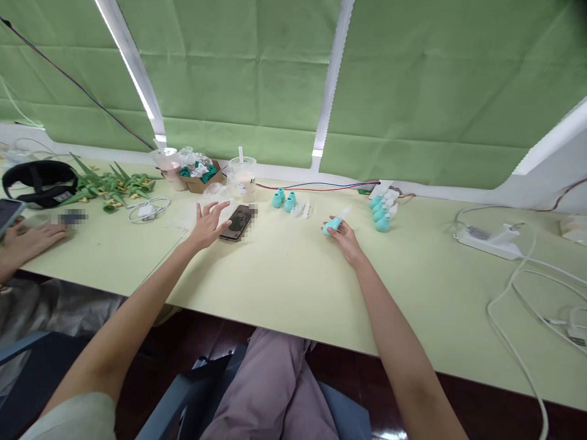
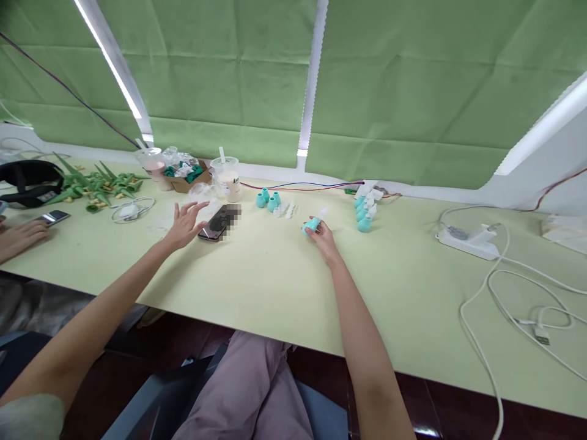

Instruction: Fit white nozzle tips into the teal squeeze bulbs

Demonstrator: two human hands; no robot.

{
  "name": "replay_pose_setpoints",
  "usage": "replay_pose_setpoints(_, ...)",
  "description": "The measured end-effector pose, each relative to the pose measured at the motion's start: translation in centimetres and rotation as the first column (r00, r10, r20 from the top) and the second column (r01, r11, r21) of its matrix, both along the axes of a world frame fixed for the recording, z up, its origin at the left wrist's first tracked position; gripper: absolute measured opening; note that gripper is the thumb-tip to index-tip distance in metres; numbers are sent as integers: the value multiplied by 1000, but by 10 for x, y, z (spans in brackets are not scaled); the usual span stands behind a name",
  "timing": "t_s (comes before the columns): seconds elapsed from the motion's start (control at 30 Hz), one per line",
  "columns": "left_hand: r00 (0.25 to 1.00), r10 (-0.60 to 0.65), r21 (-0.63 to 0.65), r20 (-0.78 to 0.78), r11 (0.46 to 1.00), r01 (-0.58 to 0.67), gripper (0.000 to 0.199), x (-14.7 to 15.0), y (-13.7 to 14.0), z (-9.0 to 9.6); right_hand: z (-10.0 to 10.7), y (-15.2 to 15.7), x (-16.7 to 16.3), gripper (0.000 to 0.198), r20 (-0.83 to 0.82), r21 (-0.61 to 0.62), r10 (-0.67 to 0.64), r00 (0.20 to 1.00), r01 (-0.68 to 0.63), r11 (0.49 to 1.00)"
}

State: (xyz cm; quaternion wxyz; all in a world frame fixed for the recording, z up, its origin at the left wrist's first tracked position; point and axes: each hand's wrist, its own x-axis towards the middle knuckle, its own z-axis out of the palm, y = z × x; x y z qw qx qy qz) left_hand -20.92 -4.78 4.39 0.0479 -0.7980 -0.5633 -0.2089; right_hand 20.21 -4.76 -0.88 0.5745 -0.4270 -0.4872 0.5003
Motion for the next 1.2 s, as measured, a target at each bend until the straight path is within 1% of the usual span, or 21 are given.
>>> replay_pose_setpoints(0.1, 997, -64, -19, -51, 998, 64, 60, -6, -20, 3, -3, 4, 2, 58, 29, -6, -21, 999, 22, 1000)
replay_pose_setpoints(0.2, 988, -134, -50, -81, 990, 130, 59, -15, -40, -6, -6, 5, 2, 59, 52, -20, -15, 999, 17, 1000)
replay_pose_setpoints(0.27, 982, -168, -60, -90, 985, 163, 58, -20, -48, -13, -6, 5, 1, 59, 63, -19, -11, 998, 12, 1000)
replay_pose_setpoints(0.4, 979, -190, -42, -70, 981, 187, 59, -18, -46, -25, -4, 4, 1, 60, 80, -15, -19, 997, 20, 1000)
replay_pose_setpoints(0.57, 981, -193, -5, -37, 981, 193, 58, -6, -33, -26, -2, 6, 3, 59, 90, -5, -64, 994, 65, 998)
replay_pose_setpoints(0.67, 986, -169, 19, 3, 985, 169, 54, 2, -27, -24, -1, 9, 7, 55, 93, 18, -140, 986, 139, 990)
replay_pose_setpoints(0.73, 991, -123, 40, 51, 992, 121, 49, 12, -24, -21, -2, 11, 9, 51, 92, 35, -191, 977, 188, 981)
replay_pose_setpoints(0.8, 991, -61, 66, 115, 996, 54, 46, 27, -19, -17, -3, 13, 11, 50, 92, 44, -206, 974, 203, 978)
replay_pose_setpoints(0.9, 984, -4, 75, 177, 997, -9, 45, 54, -8, -14, -5, 13, 12, 51, 107, 44, -213, 971, 209, 977)
replay_pose_setpoints(1.0, 975, 42, 61, 219, 997, -56, 47, 72, 0, -16, -4, 14, 15, 49, 135, 61, -284, 949, 278, 958)
replay_pose_setpoints(1.1, 978, 45, 66, 202, 996, -60, 48, 70, 0, -22, -2, 15, 18, 49, 138, 90, -333, 933, 323, 942)
replay_pose_setpoints(1.2, 989, 33, 106, 144, 993, -49, 46, 54, -10, -27, -2, 15, 19, 53, 133, 78, -301, 944, 293, 953)
